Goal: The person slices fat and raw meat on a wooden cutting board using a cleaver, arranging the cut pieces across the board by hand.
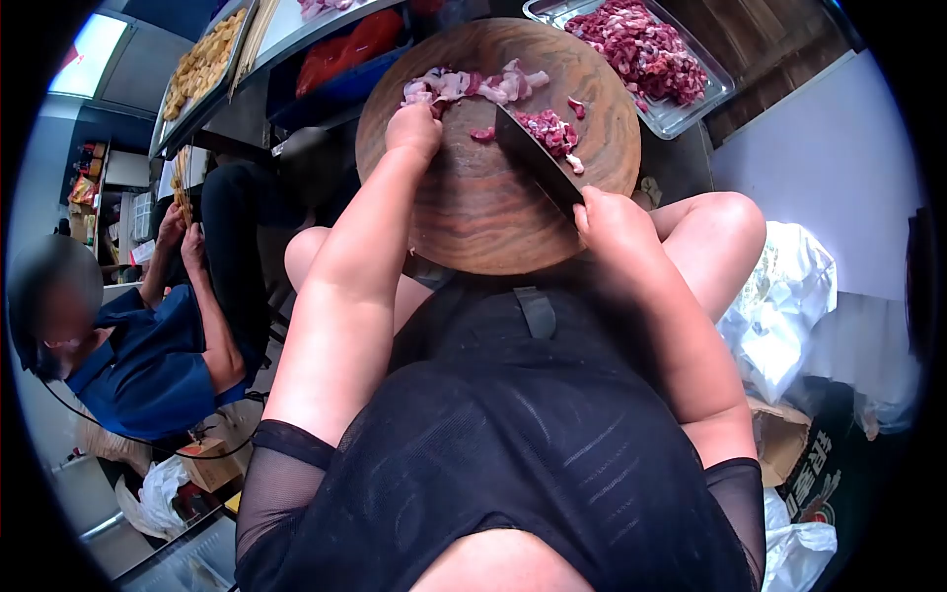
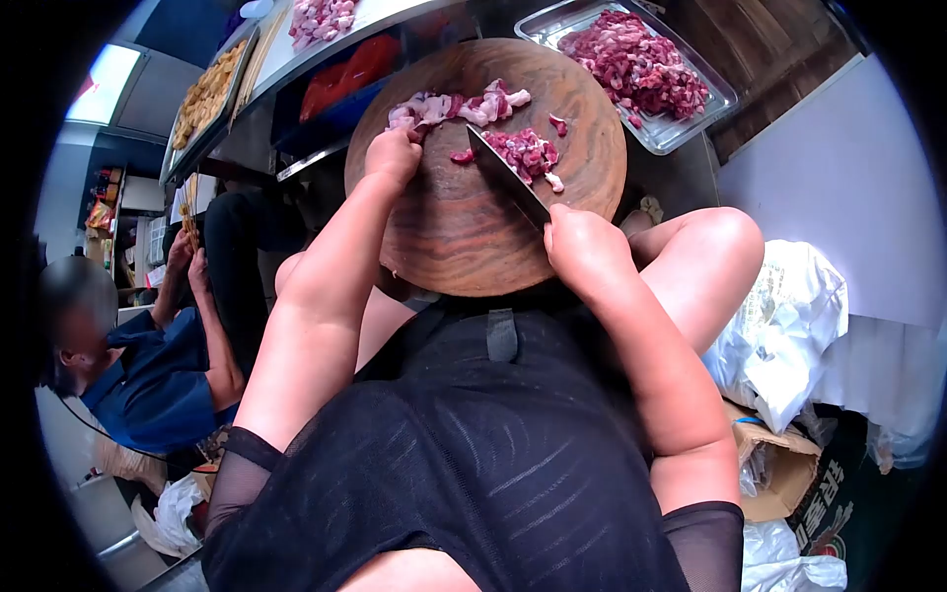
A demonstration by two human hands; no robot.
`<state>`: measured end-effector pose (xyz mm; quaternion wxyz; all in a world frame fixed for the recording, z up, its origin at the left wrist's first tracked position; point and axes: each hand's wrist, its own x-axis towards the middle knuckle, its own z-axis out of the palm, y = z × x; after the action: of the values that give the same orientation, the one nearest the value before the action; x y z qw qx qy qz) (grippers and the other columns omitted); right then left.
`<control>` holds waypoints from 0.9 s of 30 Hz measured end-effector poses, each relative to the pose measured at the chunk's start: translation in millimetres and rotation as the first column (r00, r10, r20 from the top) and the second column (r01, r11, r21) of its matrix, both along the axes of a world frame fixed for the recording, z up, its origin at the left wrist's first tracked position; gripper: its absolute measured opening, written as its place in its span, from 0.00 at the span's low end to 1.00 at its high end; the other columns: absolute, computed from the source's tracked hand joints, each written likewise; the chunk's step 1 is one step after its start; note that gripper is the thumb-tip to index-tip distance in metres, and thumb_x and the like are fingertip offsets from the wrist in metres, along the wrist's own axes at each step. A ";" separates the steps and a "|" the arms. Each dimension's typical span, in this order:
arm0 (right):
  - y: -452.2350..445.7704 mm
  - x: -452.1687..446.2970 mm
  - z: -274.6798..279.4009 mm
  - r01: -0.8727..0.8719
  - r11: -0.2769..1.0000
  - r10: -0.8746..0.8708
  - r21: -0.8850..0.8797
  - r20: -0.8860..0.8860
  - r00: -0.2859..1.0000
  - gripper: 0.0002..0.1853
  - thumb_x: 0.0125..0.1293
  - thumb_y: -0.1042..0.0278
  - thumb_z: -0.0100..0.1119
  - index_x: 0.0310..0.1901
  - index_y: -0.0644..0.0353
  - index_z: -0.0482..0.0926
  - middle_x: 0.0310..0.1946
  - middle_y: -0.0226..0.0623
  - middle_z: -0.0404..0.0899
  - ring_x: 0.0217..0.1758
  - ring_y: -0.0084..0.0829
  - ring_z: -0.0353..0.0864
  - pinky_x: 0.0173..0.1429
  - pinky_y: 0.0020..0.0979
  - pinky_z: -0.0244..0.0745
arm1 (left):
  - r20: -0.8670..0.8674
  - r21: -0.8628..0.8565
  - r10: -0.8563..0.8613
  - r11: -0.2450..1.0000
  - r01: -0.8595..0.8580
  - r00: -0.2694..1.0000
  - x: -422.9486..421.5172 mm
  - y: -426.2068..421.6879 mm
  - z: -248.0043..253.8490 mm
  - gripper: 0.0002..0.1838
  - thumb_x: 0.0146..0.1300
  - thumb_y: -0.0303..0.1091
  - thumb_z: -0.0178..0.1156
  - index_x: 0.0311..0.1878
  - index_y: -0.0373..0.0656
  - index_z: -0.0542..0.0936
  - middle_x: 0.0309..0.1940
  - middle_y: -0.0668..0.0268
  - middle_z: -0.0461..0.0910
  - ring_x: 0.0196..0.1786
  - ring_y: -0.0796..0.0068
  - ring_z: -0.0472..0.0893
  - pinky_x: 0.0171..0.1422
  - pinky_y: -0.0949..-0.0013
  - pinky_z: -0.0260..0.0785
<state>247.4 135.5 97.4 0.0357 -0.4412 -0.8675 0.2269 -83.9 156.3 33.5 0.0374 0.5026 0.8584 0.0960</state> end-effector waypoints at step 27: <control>6.4 4.3 -7.1 -0.003 1.000 0.003 -0.008 -0.028 1.000 0.14 0.71 0.61 0.50 0.41 0.64 0.78 0.36 0.55 0.83 0.43 0.55 0.83 0.50 0.51 0.76 | 0.160 0.284 -0.020 0.958 -0.027 0.987 46.2 -154.6 -5.2 0.07 0.62 0.28 0.61 0.42 0.40 0.83 0.35 0.57 0.84 0.39 0.58 0.84 0.47 0.61 0.78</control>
<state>251.7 141.9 90.3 0.0456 -0.4368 -0.8667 0.2367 -37.7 1.7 28.3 0.0335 0.4917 0.8307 0.2589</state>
